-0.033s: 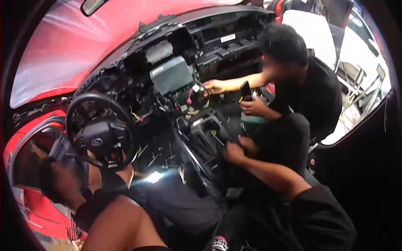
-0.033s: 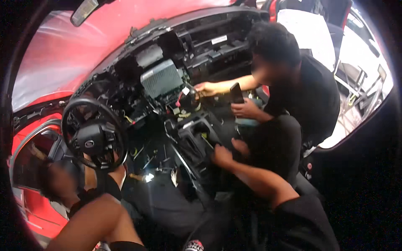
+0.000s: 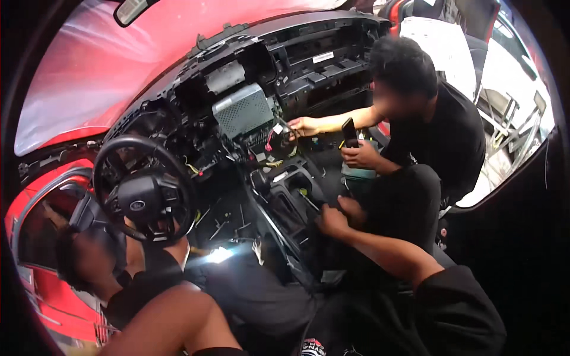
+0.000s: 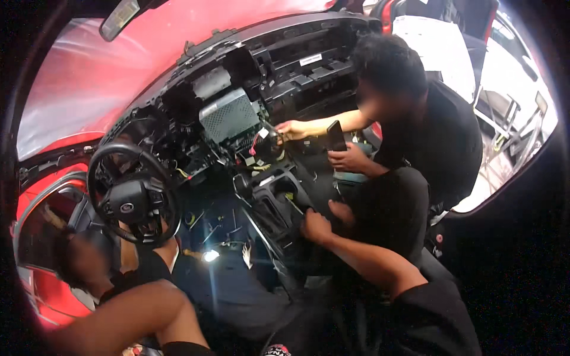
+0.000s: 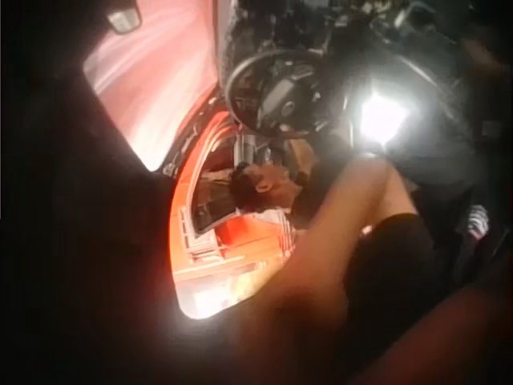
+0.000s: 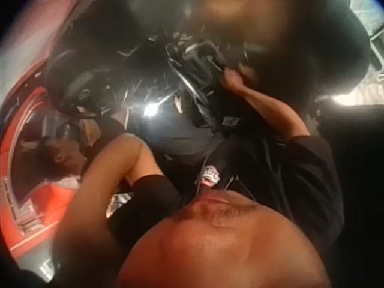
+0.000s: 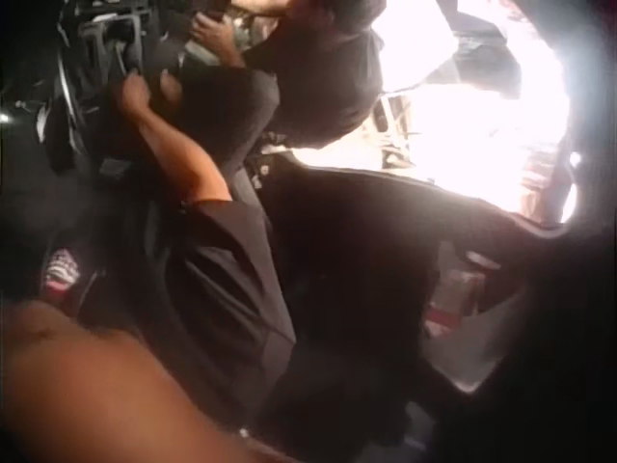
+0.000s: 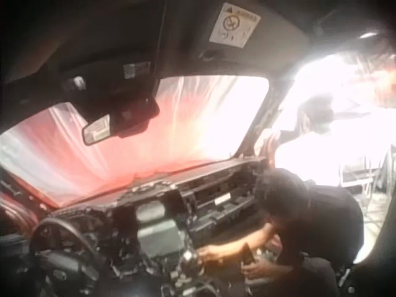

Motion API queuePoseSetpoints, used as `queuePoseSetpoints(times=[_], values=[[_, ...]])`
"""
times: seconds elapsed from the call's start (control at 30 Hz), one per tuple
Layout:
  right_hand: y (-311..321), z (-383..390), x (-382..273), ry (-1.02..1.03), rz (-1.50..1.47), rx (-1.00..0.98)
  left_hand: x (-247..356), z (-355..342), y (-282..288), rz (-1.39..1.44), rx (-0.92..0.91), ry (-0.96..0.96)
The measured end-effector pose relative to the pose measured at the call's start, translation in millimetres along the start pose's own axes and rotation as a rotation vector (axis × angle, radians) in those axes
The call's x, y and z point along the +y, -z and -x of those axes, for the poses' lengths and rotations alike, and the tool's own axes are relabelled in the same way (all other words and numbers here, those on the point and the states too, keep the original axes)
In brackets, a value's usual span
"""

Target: The person installs a car stereo unit into the dashboard, connecting wires and securing the unit with screws. A coworker assists by holding the unit and handing tools.

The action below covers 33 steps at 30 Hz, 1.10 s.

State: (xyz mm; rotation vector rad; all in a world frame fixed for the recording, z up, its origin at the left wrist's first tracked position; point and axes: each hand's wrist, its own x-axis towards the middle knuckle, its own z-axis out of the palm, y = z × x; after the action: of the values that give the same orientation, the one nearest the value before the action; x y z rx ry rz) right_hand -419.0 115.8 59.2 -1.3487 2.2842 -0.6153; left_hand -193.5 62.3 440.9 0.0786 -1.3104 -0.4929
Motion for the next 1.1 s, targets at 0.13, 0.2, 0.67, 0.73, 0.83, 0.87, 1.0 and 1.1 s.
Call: queuePoseSetpoints(times=[0.13, 0.2, 0.67, 0.73, 0.83, 0.87, 1.0, 1.1], values=[[46.5, 33.5, 8.3, -0.038, -0.270, 0.109, -51.5, -32.5, -49.8, 0.102, 0.089, -0.043], [68.2, 16.6, 17.7, -0.021, -0.396, 0.207, -106.8, -24.9, -79.2, 0.029, -0.034, 0.142], [181.7, -169.3, -97.9, 0.070, -0.511, 0.473, -367.2, 136.6, -155.3, 0.331, -0.379, 1.413], [176.5, -172.1, -100.7, 0.010, -0.550, 0.374, -384.8, 148.5, -139.7, 0.236, -0.512, 1.379], [157.5, -198.1, -76.9, 0.152, -0.472, 0.480, -385.9, 144.9, -149.0, 0.115, -0.541, 1.342], [152.8, -198.3, -76.9, 0.132, -0.502, 0.478, -383.1, 145.5, -147.9, 0.119, -0.514, 1.352], [155.2, -195.0, -82.0, 0.167, -0.586, 0.493, -391.4, 147.5, -147.2, 0.108, -0.517, 1.327], [160.1, -194.8, -79.0, 0.175, -0.606, 0.447, -378.0, 134.1, -147.2, 0.101, -0.542, 1.354]])
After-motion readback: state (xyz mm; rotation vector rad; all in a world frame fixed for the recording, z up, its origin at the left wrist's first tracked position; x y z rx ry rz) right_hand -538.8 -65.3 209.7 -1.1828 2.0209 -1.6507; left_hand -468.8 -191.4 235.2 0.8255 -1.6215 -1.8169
